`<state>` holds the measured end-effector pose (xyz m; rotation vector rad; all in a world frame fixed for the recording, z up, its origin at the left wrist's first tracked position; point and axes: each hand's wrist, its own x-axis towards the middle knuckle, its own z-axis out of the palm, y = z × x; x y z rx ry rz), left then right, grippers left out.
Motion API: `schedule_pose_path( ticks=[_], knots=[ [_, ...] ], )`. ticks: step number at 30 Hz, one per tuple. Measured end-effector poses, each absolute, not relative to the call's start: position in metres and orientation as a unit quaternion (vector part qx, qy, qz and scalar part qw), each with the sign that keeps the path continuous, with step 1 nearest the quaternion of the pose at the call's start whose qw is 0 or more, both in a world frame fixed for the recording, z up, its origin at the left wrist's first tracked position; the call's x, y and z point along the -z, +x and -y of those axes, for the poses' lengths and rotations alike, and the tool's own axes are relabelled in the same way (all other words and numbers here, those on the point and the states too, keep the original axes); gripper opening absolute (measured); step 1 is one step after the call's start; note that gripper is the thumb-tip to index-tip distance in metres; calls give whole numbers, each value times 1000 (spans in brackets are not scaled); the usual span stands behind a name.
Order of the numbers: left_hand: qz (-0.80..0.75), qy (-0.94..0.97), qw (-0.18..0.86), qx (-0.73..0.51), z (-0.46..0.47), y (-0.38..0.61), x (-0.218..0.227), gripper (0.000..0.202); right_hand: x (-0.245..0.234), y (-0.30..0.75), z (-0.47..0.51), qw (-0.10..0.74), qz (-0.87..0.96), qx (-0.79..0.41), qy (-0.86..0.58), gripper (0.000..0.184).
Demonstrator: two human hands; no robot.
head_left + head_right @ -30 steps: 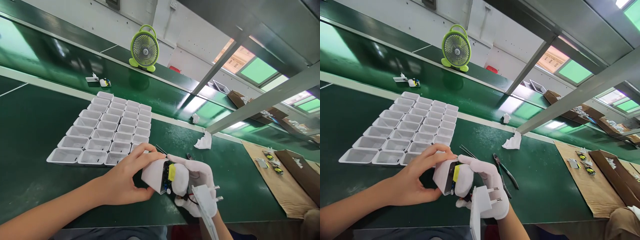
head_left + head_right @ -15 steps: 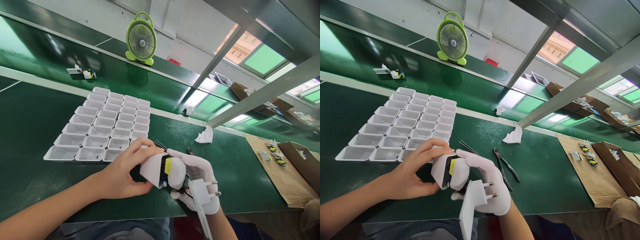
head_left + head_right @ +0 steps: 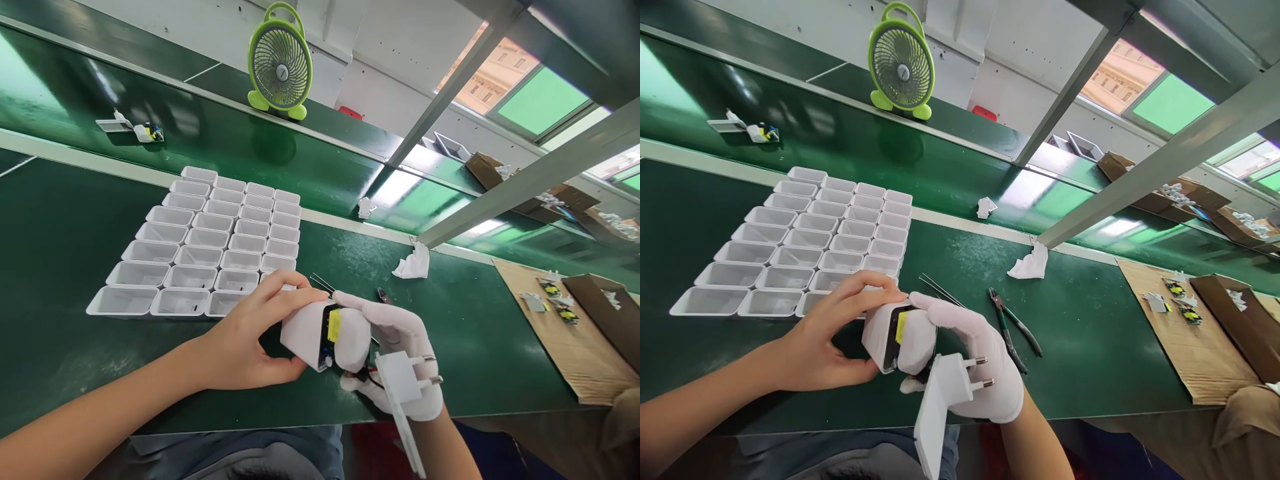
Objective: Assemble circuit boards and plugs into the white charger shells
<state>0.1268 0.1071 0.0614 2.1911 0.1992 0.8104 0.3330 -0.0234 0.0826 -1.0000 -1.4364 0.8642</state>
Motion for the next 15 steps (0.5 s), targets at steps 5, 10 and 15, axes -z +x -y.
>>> schedule_pose_path(
  ticks=[5, 10, 15],
  knots=[
    [-77, 859, 391, -321, -107, 127, -61, 68, -82, 336, 23, 549, 625, -348, -431, 84],
    [-74, 856, 398, -321, -107, 127, -61, 71, -79, 335, 26, 550, 609, -348, -452, 76],
    [-82, 857, 400, -315, -106, 126, -63, 71, -81, 331, 26, 548, 595, -348, -474, 65]
  ],
)
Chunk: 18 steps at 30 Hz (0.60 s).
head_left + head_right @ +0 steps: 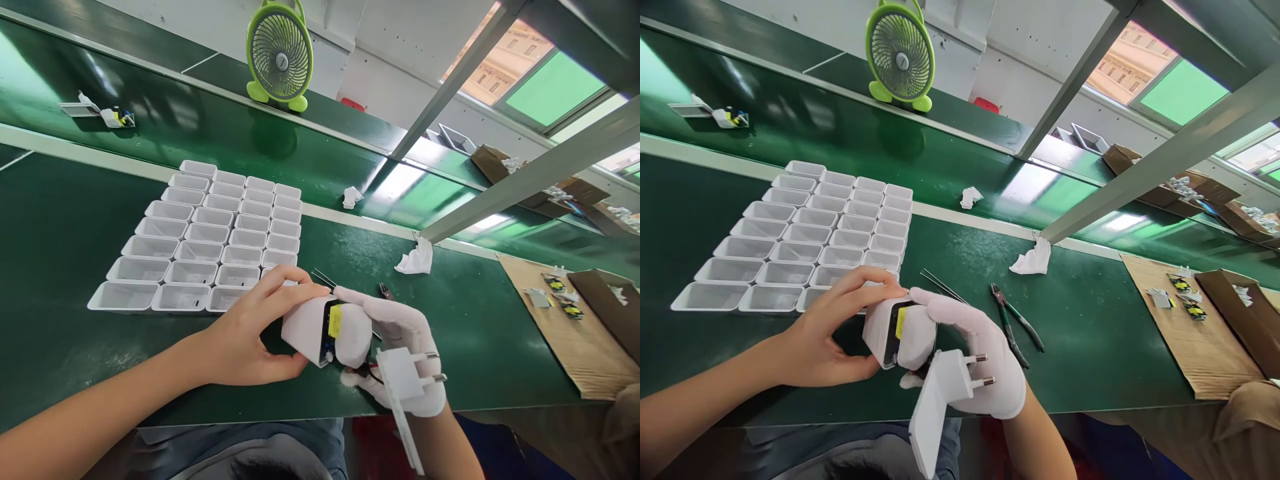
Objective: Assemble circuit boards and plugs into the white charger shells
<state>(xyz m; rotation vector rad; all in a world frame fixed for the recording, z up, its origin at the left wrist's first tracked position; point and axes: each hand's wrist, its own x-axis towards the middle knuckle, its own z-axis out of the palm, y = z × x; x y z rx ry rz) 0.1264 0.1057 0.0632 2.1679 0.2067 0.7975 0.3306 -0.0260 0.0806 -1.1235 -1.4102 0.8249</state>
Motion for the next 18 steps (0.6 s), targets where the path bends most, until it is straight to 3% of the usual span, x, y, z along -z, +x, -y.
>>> schedule_pose_path(
  ticks=[6, 9, 14, 18],
  knots=[
    [-80, 845, 422, -318, -104, 128, -61, 70, -79, 340, 21, 496, 662, -305, -472, 80],
    [-58, 822, 482, -299, -102, 129, -63, 70, -83, 346, 18, 456, 711, -267, -463, 89],
    [6, 745, 644, -173, -96, 129, -67, 74, -93, 345, 21, 392, 759, -229, -467, 66],
    [-54, 788, 596, -147, -91, 129, -59, 85, -73, 331, 41, 354, 723, -118, -582, 72]
  ],
)
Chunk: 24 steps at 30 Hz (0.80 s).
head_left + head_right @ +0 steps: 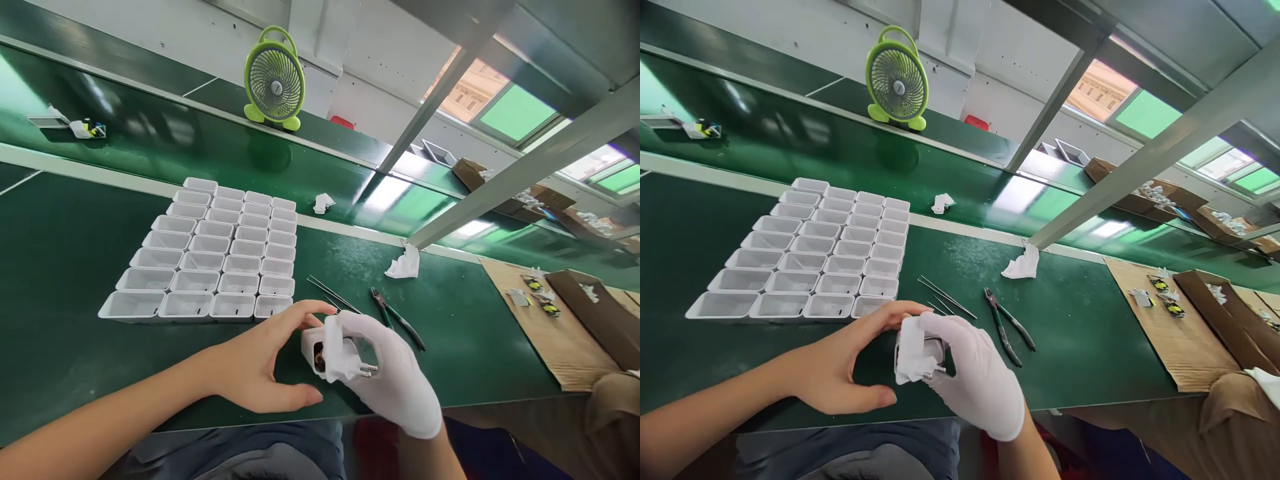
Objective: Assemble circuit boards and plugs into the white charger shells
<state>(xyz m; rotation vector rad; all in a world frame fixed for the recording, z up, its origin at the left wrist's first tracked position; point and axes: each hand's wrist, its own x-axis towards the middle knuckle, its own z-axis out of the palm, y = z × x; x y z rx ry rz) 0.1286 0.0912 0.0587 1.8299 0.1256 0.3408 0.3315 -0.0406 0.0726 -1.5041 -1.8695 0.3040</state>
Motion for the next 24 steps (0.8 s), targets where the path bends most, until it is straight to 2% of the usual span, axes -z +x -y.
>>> schedule_pose_path(
  ticks=[3, 6, 9, 14, 16, 20, 22, 24],
  knots=[
    [-122, 803, 568, -135, -84, 131, -46, 94, -42, 317, 53, 329, 659, -103, -669, 67],
    [-117, 814, 551, -141, -77, 136, -39, 75, -20, 306, 59, 348, 614, -155, -691, 53],
    [-104, 824, 531, -170, -74, 139, -38, 54, -12, 301, 64, 396, 584, -158, -691, 47],
    [-129, 836, 478, -237, -78, 139, -34, 30, -3, 300, 72, 431, 543, -146, -706, 50],
    [-105, 858, 438, -247, -81, 138, -32, 30, 1, 302, 75, 429, 538, -145, -711, 50],
    [-20, 885, 422, -194, -84, 136, -32, 40, 4, 305, 80, 435, 538, -156, -705, 50],
    [-21, 880, 441, -176, -86, 136, -34, 34, 4, 306, 83, 445, 537, -170, -696, 52],
    [-46, 883, 436, -168, -87, 137, -36, 20, 3, 307, 85, 458, 531, -176, -691, 53]
  ],
)
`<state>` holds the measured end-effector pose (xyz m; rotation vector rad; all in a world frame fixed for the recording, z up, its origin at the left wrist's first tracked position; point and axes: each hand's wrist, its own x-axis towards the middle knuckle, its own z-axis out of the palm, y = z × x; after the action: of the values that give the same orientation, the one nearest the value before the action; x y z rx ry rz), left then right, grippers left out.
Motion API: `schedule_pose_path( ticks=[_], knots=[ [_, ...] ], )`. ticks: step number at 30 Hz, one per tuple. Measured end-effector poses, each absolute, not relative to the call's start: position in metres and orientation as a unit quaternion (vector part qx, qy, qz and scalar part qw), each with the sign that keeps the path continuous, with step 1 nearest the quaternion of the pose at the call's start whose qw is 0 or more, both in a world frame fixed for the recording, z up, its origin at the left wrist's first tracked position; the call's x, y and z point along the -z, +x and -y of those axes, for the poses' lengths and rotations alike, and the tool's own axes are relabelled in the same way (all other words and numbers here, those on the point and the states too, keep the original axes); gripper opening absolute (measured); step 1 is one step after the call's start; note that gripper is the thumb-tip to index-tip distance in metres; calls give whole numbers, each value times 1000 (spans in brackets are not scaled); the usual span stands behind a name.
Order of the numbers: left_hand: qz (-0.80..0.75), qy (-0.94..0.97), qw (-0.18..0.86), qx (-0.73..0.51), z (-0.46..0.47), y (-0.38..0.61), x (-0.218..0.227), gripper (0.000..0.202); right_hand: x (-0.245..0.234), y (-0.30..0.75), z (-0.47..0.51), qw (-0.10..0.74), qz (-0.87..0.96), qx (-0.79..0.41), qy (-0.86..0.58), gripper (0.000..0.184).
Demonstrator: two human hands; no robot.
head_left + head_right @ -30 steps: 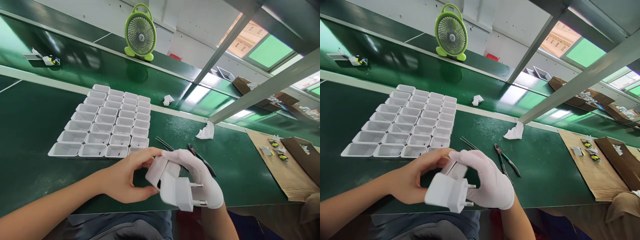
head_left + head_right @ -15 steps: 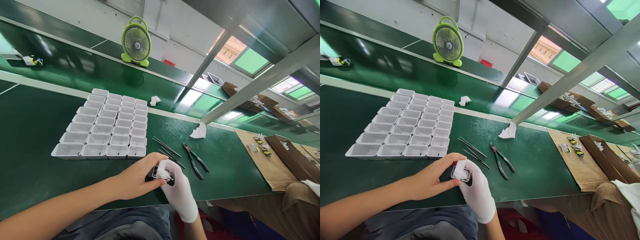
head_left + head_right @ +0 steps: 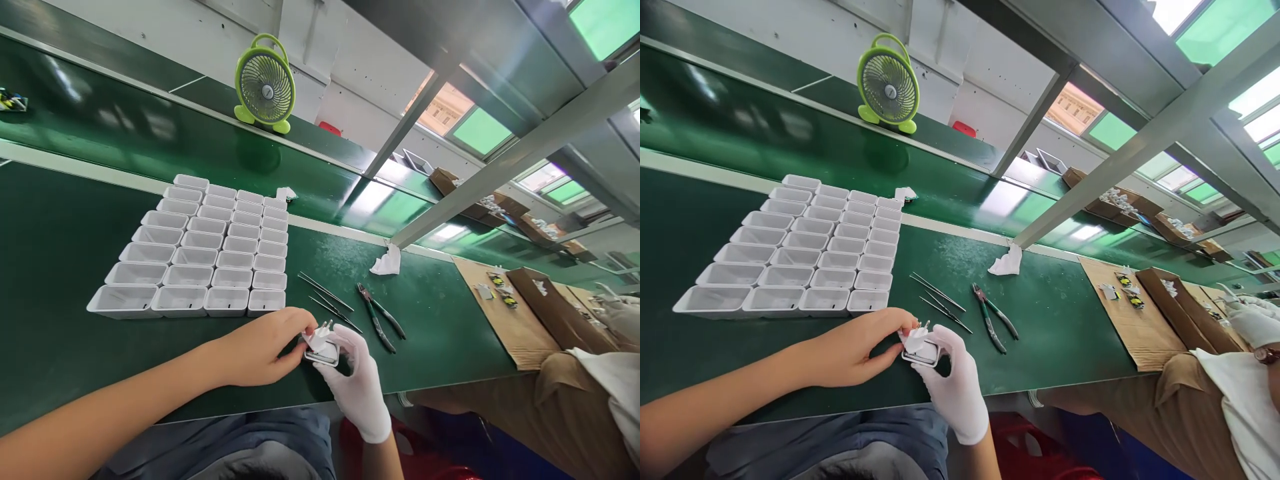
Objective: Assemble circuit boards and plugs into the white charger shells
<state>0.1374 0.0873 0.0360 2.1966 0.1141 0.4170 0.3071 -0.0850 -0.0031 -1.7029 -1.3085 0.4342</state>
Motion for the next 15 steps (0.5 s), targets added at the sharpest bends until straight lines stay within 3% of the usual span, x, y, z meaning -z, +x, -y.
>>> schedule_pose_path(
  ticks=[3, 11, 15],
  knots=[
    [-54, 902, 388, -184, -88, 138, -36, 6, 3, 307, 88, 469, 520, -171, -694, 52],
    [27, 933, 184, -307, -74, 139, -29, 25, 5, 307, 88, 442, 524, -141, -714, 48],
    [-5, 905, 300, -301, -75, 141, -29, 30, 7, 309, 88, 441, 525, -136, -715, 45]
  ],
)
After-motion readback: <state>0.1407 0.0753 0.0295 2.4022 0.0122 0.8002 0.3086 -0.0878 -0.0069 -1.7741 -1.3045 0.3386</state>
